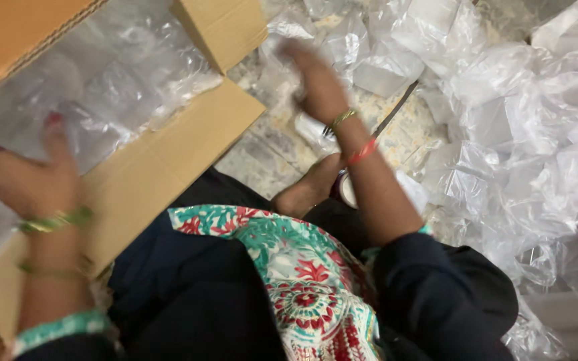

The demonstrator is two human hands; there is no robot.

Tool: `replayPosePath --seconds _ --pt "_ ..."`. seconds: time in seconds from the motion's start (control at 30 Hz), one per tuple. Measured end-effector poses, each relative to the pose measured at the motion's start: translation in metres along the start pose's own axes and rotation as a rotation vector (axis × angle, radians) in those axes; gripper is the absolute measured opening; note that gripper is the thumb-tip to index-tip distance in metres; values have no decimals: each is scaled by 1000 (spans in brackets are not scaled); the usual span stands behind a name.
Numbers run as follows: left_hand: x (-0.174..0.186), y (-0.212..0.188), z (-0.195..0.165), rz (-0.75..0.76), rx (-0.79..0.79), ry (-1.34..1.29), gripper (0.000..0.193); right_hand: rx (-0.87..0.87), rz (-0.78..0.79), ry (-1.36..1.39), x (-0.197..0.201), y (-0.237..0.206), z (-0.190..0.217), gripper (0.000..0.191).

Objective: The person sits on the floor and packs plastic-wrapped containers one at a time into a cardboard box, arranging them in rows and pressing the plastic lining flat inside the box.

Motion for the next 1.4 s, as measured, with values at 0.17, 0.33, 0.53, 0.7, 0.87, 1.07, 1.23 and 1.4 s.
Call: replayPosePath --seconds 0.17,0.33,0.53,0.7,0.87,1.07,1.23,1.4 --pt "-8 -83 -189 436 -393 -522 66 -172 -1 -667 26 34 -124 99" --pt "-37 -130 -299 735 -601 -762 48 -57 14 -869 10 43 -136 65" --pt "-147 -146 -279 733 -241 -737 54 -285 -56 -504 52 1 -121 75" --pt "-236 -120 -300 698 130 -718 81 -477 -595 374 85 -117 -140 81" --pt "-320 -138 -343 1342 283 -606 108 -1004 -550 1274 -39 -151 -162 75" --pt "-322 -163 -328 1378 306 -840 102 -1132 -463 1514 -73 -141 -124 78" --pt "-304 -190 -277 1240 384 -660 96 -1004 -296 1304 -84 -139 -116 76" --pt "-245 -189 -285 1067 274 -830 91 -811 -267 1474 -65 -171 -97 75"
Point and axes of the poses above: each hand's wrist, its own y-axis towards the middle knuckle, its own x-axis out of the back of the hand, z = x × y, the point moved 9 cm from there along y, towards the middle knuckle, and after that the axes turned 8 degrees about y, right-handed, at the moved point
